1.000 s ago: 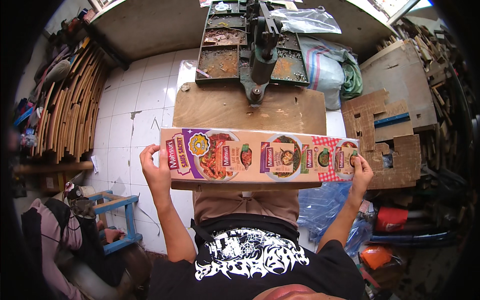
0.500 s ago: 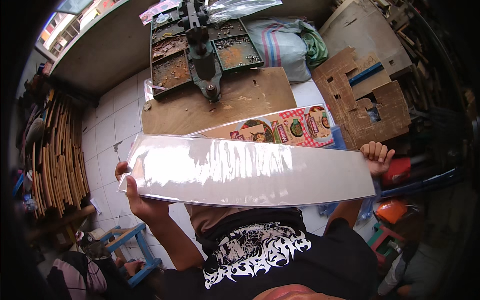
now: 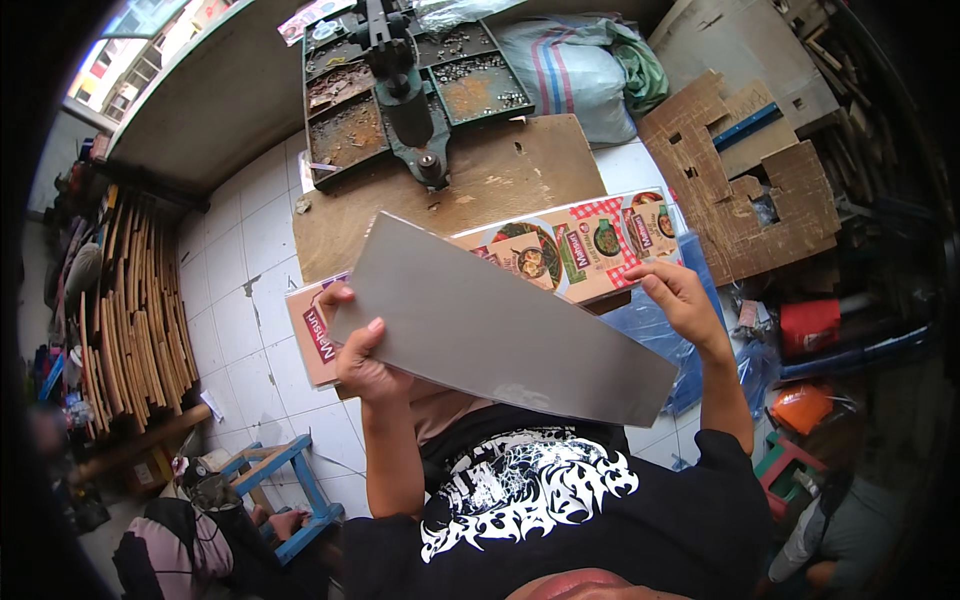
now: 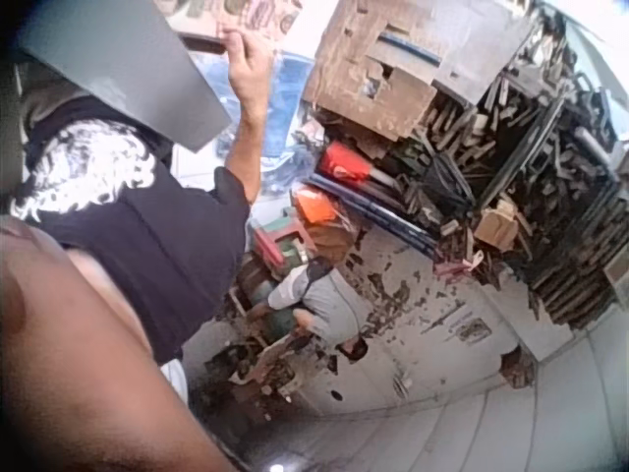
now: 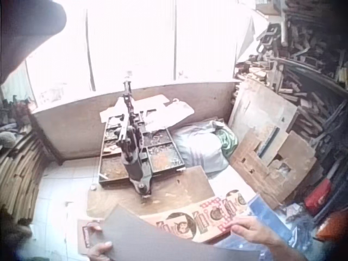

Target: The person uses a manual press machine to attach metal plates to cardboard packaging displays, handling the components and cardboard by hand.

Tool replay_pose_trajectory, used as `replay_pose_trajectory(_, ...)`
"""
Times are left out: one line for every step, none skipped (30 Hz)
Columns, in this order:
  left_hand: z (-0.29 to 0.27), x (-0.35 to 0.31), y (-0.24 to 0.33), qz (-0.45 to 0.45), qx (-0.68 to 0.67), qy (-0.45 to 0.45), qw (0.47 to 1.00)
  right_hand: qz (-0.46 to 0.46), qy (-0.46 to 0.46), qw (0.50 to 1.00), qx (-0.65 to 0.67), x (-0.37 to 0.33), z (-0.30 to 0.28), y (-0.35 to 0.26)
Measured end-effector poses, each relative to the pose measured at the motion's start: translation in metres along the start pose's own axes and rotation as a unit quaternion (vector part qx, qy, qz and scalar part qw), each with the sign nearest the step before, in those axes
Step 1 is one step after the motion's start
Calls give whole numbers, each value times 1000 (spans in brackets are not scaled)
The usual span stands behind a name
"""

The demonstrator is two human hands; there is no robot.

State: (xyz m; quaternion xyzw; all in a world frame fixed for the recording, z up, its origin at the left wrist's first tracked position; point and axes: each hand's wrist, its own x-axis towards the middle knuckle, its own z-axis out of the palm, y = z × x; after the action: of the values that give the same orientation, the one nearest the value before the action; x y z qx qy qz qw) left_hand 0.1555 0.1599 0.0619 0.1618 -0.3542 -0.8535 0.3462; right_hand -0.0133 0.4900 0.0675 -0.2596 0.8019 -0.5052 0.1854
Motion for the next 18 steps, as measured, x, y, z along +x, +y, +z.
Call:
replay_pose_trajectory(1, -2, -5, -3, -1, -1, 1000, -5, -27, 999, -26, 4, 7, -3)
replay_pose_trajectory(2, -3, -8, 8, 0, 6, 1000, -11, -54, 997, -52, 9, 16, -6)
replay_pose_trajectory(3, -5, -9, -23, -32, -21, 999, -21, -46, 998, -48, 12, 27, -12)
replay_pose_trajectory(4, -7, -12, -55, -66, -47, 995, -29, -58, 997, -50, 11, 32, -11)
replay_pose_trajectory(6, -9, -14, -46, -67, -41, 996, 12, -71, 997, 18, 8, 39, -7)
replay_pose_trajectory(8, -12, -16, -66, -88, -53, 993, 54, -85, 991, 85, 6, 44, -5)
replay_pose_trajectory(9, -12, -17, -86, -108, -67, 988, 27, -106, 994, 32, 7, 45, -18)
replay_pose_trajectory(7, -13, -17, -77, -108, -62, 989, 21, -114, 993, 31, 5, 46, -13)
replay_pose_trajectory(5, -14, -16, -86, -119, -69, 987, 20, -122, 992, 33, 2, 47, -1)
replay_pose_trajectory(5, -15, -17, -96, -131, -78, 984, 20, -128, 991, 33, 0, 48, 4)
replay_pose_trajectory(7, -15, -18, -91, -135, -73, 984, 26, -116, 991, 67, -3, 52, 7)
replay_pose_trajectory(7, -17, -20, -86, -136, -70, 984, 24, -121, 990, 65, -5, 52, 9)
replay_pose_trajectory(6, -19, -21, -89, -128, -65, 986, 48, -131, 988, 65, -7, 53, 5)
replay_pose_trajectory(5, -21, -23, -93, -121, -61, 986, 72, -142, 985, 66, -8, 53, 0)
replay_pose_trajectory(4, -23, -25, -88, -123, -58, 987, 81, -135, 984, 85, -10, 56, -7)
replay_pose_trajectory(4, -24, -28, -85, -110, -58, 989, 81, -137, 984, 83, -11, 57, -6)
replay_pose_trajectory(3, -26, -31, -81, -97, -59, 990, 64, -137, 986, 70, -12, 58, -3)
replay_pose_trajectory(2, -26, -34, -80, -98, -57, 990, 47, -137, 988, 57, -13, 58, -1)
